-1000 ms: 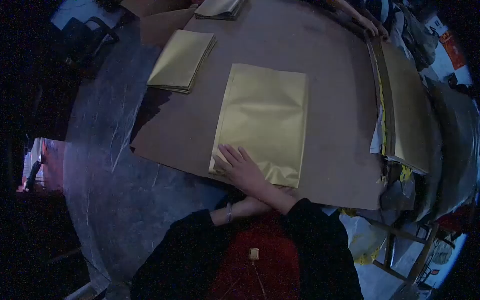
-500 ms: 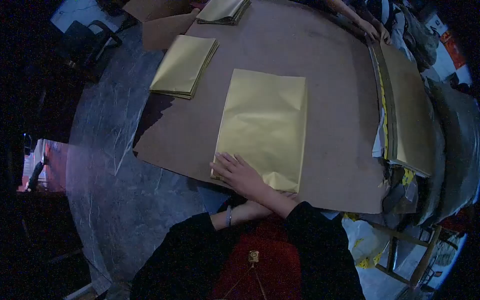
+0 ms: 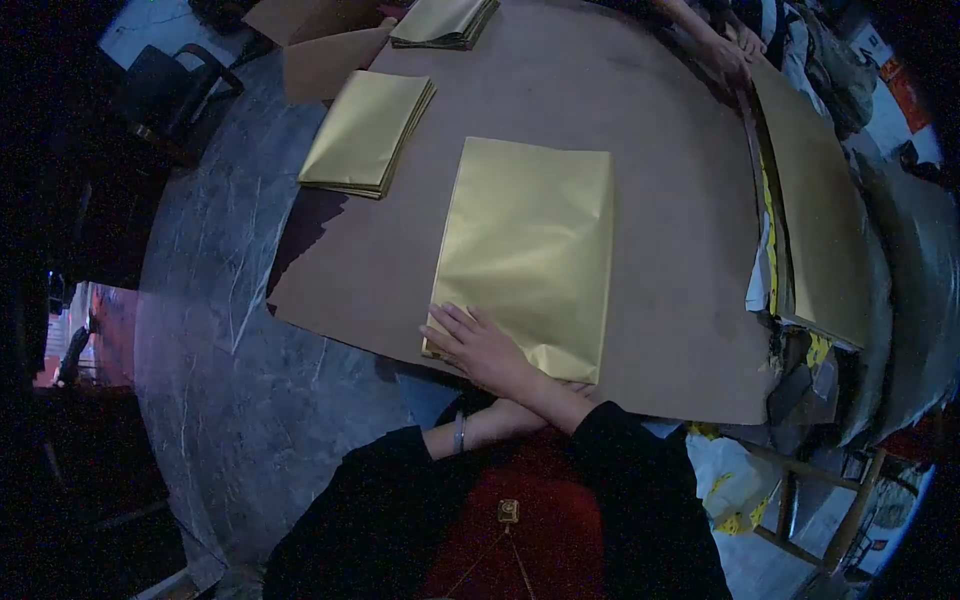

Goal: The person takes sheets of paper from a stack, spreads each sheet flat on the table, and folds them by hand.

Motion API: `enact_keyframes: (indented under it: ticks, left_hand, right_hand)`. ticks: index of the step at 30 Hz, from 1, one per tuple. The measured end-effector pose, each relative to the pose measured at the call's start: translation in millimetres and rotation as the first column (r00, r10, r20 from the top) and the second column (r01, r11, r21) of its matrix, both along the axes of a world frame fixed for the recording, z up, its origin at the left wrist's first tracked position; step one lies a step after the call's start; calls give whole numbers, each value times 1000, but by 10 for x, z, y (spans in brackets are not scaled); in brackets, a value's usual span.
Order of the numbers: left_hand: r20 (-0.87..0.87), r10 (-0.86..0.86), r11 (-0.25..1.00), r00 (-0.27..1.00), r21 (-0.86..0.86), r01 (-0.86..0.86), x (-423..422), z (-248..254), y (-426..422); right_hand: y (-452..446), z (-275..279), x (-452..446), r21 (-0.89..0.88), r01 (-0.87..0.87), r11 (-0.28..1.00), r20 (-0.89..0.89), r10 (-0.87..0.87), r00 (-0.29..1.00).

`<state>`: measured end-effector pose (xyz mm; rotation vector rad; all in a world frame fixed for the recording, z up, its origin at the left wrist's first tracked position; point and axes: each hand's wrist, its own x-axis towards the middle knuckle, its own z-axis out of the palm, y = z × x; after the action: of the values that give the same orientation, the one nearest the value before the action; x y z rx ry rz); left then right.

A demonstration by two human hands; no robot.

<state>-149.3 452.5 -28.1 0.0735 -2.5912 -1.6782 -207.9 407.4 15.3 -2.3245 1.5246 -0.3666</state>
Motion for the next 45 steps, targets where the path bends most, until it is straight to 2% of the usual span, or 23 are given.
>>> enact_keyframes:
  ticks: [1, 3, 4, 6, 7, 9, 16, 18, 19, 22, 25, 28, 31, 33, 34, 35, 36, 38, 39, 40, 42, 43, 45]
  left_hand:
    - [1, 0, 1000, 1000, 1, 0, -14, 70, -39]
    - [200, -181, 927, 963, -292, 235, -28, 169, -83]
    - [201, -180, 928, 963, -291, 234, -20, 190, -74]
    - [207, -142, 820, 968, -522, 232, -2, 208, -45]
    - [208, -142, 821, 968, -521, 233, 9, 130, -19]
    - [-91, 33, 986, 995, -158, -47, 17, -90, 38]
    - [7, 34, 990, 999, -139, -33, -32, -243, 127]
    - [-153, 32, 986, 988, -157, -56, 4, -227, 82]
    - [-150, 31, 986, 988, -156, -54, 7, -174, 46]
    - [-74, -25, 999, 997, 25, 27, 10, -103, 11]
    - [-126, -19, 986, 992, -166, -2, 1, -204, 56]
    - [-93, -34, 971, 995, -238, 11, 22, -67, 25]
    - [-193, 21, 936, 981, -341, -87, 103, 79, -22]
    - [-273, -18, 988, 962, -150, -24, 236, 80, -64]
    - [-267, -11, 989, 964, -143, -29, 339, 179, -113]
    - [-302, 51, 992, 952, -94, -83, 467, 379, -181]
    - [-332, 118, 989, 936, -43, -140, 577, 544, -240]
    - [-426, 318, 883, 847, -191, -428, 733, 699, -328]
    - [-488, 476, 748, 732, -213, -629, 813, 594, -304]
    - [-473, 496, 738, 728, -212, -641, 898, 548, -318]
    - [-448, 695, 455, 563, -333, -826, 1061, 488, -402]
    - [-440, 705, 445, 557, -336, -830, 1104, 466, -438]
    - [-443, 735, 307, 514, -458, -834, 1175, 415, -517]
  right_hand:
    - [2, -26, 2, -26, 7, 1000, -20, -7, 1000]
    - [10, -64, 2, -50, 12, 999, -36, -13, 999]
    - [6, -71, -3, -55, 11, 998, -30, -13, 999]
    - [3, -72, 4, -96, 16, 995, -36, -20, 999]
    - [-6, -59, 4, -86, 17, 996, -30, -20, 999]
    - [-12, -64, 2, -73, 16, 997, -5, -17, 1000]
    - [-12, -111, -2, -72, -16, 997, -55, 12, 998]
    - [4, -134, -10, -109, -10, 994, -9, 9, 1000]
    - [6, -127, -10, -111, -7, 994, -21, 5, 1000]
    - [1, -96, -9, -136, 12, 991, 4, -11, 1000]
    - [-6, -50, -20, -109, -2, 994, -24, -1, 1000]
    - [-9, -45, -23, -78, -35, 996, -106, 26, 994]
    - [-1, -38, -42, -84, -43, 996, -57, 38, 998]
    - [9, -77, -38, -87, -30, 996, -13, 29, 999]
    - [14, -96, -37, -92, -19, 996, 27, 22, 999]
    - [5, -112, -52, -105, -48, 993, -98, 38, 994]
    - [2, -132, -67, -92, -62, 994, -87, 54, 995]
    - [-2, -148, -63, -78, -31, 996, -13, 30, 999]
    - [-9, -120, -53, -40, -18, 999, 43, 20, 999]
    - [-4, -99, -58, -29, -37, 999, 56, 39, 998]
    - [1, -60, -78, -83, -28, 996, -65, 23, 998]
    - [-12, 20, -73, -46, -41, 998, -110, 35, 993]
    - [-12, -26, -55, -70, 0, 998, 29, 2, 1000]
